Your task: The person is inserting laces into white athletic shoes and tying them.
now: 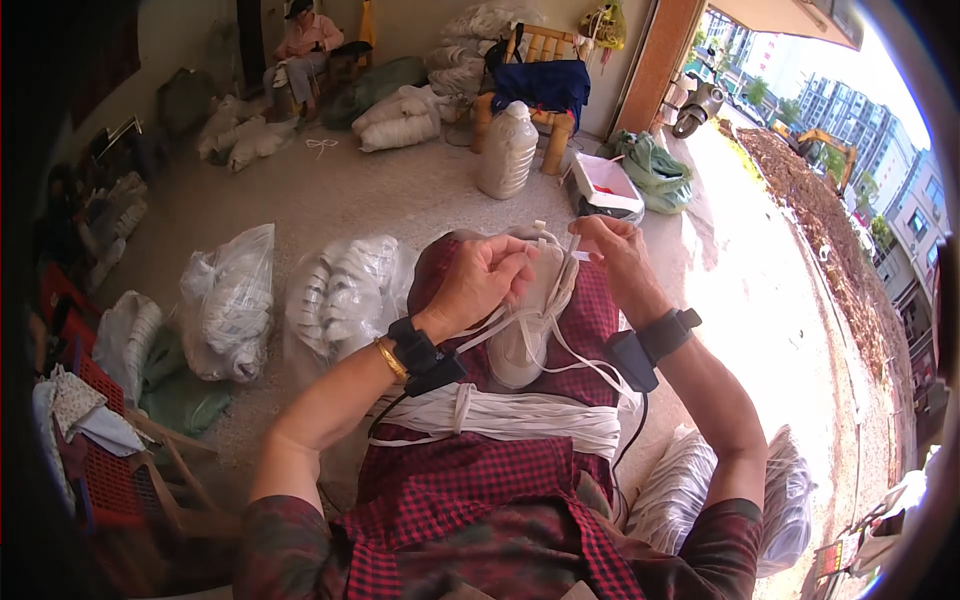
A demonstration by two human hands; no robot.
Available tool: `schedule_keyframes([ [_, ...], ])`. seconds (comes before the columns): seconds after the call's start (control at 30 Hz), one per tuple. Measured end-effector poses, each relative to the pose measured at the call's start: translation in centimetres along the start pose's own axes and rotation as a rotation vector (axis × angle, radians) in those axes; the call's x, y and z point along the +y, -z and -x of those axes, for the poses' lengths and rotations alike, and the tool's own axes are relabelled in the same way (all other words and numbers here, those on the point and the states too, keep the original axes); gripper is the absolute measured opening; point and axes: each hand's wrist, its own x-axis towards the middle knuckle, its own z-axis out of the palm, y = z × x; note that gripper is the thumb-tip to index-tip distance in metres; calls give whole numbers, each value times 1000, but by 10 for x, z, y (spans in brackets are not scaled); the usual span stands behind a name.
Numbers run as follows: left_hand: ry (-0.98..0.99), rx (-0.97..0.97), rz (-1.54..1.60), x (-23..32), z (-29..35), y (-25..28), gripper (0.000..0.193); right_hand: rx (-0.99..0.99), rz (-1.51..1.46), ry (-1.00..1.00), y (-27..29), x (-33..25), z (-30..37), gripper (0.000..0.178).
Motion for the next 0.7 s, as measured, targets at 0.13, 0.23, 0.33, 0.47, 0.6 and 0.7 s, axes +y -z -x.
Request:
schedule_keyframes([
  [0.13, 42, 58, -29, 19, -6, -13, 21, -128, -72, 128, -9, 8, 0, 27],
  [0.23, 116, -46, 152, 11, -14, -12, 19, -47, 101, 221, -13, 10, 0, 25],
  [0.33, 301, -28, 516, 12, -12, -13, 20, -39, 123, 215, -14, 13, 1, 22],
  [0.47, 354, -65, 627, 21, -6, -12, 22, -37, 116, 302, -15, 14, 4, 17],
  [0.6, 351, -99, 702, 25, 0, -11, 22, -17, 171, 391, -19, 12, 10, 14],
  [0.7, 360, -163, 530, 26, 1, 4, 22, -52, 144, 376, -24, 19, 7, 14],
])
